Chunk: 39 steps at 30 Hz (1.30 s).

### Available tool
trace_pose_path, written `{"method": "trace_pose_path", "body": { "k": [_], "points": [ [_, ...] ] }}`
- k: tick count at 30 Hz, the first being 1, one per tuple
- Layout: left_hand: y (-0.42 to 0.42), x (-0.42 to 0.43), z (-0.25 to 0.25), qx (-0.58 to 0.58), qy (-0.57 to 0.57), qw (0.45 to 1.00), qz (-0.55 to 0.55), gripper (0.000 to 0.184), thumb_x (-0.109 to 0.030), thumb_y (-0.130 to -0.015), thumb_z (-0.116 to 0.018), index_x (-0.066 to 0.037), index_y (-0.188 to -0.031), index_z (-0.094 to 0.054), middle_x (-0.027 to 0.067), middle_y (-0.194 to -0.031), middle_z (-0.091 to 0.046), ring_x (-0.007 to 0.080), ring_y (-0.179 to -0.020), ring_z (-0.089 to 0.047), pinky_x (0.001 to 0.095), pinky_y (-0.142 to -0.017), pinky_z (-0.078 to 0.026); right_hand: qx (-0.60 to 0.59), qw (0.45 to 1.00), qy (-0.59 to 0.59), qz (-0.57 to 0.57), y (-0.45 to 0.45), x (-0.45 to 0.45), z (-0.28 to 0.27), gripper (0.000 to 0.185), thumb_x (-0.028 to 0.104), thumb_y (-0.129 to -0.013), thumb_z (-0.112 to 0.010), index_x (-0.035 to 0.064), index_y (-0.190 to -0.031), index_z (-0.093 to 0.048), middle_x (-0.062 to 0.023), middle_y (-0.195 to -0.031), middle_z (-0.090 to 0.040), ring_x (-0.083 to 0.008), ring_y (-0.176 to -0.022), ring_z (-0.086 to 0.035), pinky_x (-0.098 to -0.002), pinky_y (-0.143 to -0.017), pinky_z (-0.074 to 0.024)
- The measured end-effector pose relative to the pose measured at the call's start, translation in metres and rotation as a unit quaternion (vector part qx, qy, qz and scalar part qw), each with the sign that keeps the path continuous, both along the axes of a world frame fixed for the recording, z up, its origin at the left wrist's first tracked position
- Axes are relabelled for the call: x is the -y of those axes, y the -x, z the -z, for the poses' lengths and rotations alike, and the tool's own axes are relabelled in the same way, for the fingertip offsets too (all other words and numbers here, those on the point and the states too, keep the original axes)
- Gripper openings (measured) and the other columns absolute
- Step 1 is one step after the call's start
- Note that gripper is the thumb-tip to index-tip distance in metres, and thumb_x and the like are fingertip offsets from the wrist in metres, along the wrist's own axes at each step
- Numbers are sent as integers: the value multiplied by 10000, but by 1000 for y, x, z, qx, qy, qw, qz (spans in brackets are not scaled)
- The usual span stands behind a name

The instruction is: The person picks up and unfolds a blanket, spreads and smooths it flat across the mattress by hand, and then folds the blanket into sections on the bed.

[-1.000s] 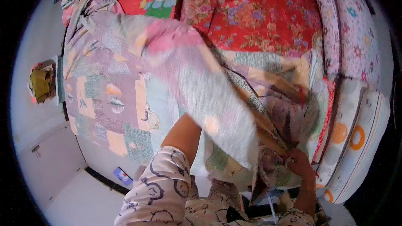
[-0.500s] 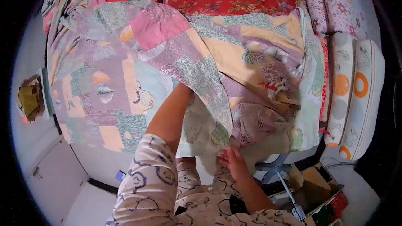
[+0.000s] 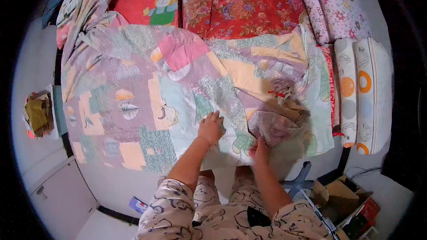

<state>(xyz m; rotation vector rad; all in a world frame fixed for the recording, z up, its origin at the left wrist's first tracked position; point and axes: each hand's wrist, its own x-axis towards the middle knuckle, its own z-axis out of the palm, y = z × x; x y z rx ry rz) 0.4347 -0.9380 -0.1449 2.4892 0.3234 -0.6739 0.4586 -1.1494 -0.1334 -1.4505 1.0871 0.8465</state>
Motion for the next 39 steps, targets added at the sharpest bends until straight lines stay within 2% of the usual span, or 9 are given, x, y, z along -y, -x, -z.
{"method": "trace_pose_path", "body": {
  "k": [6, 10, 12, 15, 19, 26, 29, 34, 39],
  "points": [
    [-3, -21, 32, 83, 99, 991, 24, 321, -221, -700, -504, -95, -996, -510, 59, -1127, -434, 227, -1061, -394, 331, -839, -375, 450, 690, 460, -331, 6, -12, -22, 464, 187, -594, -653, -2, -963, -444, -163, -1031, -457, -295, -976, -394, -394, -820, -323],
    [-12, 13, 7, -91, 68, 993, 20, 250, -177, -697, -492, -85, -928, -519, 93, -1016, -492, 259, -939, -484, 370, -760, -410, 265, 793, 456, -307, -29, 9, 20, 474, 219, -630, -612, 25, -1027, -442, -135, -1022, -467, -302, -952, -415, -403, -813, -329],
    [-3, 40, -8, 158, 161, 972, -68, 266, -138, -694, -540, -78, -948, -490, 134, -934, -486, 316, -799, -512, 376, -660, -431, 235, 862, 360, -268, -44, 39, 35, 426, 241, -667, -577, 50, -1027, -454, -109, -1026, -473, -280, -950, -425, -397, -810, -336],
    [-25, 59, -48, 203, 148, 963, -95, 317, -88, -660, -531, -64, -969, -463, 119, -974, -466, 312, -883, -477, 372, -750, -396, 205, 964, -122, 118, -38, 58, -12, 345, 280, -736, -508, 92, -1023, -476, -68, -1026, -488, -234, -944, -444, -383, -810, -349],
    [-52, 63, -50, 321, -3, 934, 156, 303, -116, -671, -496, -63, -968, -477, 98, -968, -490, 278, -968, -446, 431, -852, -309, 105, 860, -453, 213, -19, 74, -82, 328, 336, -789, -438, 111, -1024, -482, -48, -1053, -477, -211, -957, -459, -382, -732, -410],
    [-76, -15, -88, 83, -250, 862, 433, 317, -179, -624, -558, -3, -887, -564, 145, -861, -581, 338, -883, -496, 451, -639, -364, 44, 974, -208, 79, -12, 123, -139, 473, 423, -792, -417, 83, -1120, -431, -58, -1018, -513, -214, -874, -501, -353, -686, -443],
    [-80, -120, -71, -143, -273, 859, 408, 455, -393, -755, -452, -159, -1143, -410, 103, -1162, -408, 271, -1065, -364, 486, -793, -309, 32, 922, 49, -382, -38, 216, -112, 331, 192, -727, -562, 15, -1000, -498, -47, -853, -533, -150, -732, -502, -273, -630, -422],
    [-41, -267, -117, -125, -349, 919, 134, 368, -303, -761, -442, -105, -1072, -455, 103, -997, -478, 241, -890, -443, 414, -681, -370, 183, 976, -99, -59, -103, 210, -193, 368, 273, -777, -463, 25, -1049, -473, -69, -909, -541, -166, -760, -531, -303, -620, -432],
    [35, -345, -129, 139, -55, 896, -418, 291, -213, -768, -433, -51, -1001, -499, 104, -833, -548, 211, -716, -522, 343, -569, -431, 210, 973, -82, -46, -129, 222, -176, 383, 240, -774, -476, 30, -1094, -445, -62, -1007, -516, -186, -898, -496, -296, -745, -399]
  ]
}}
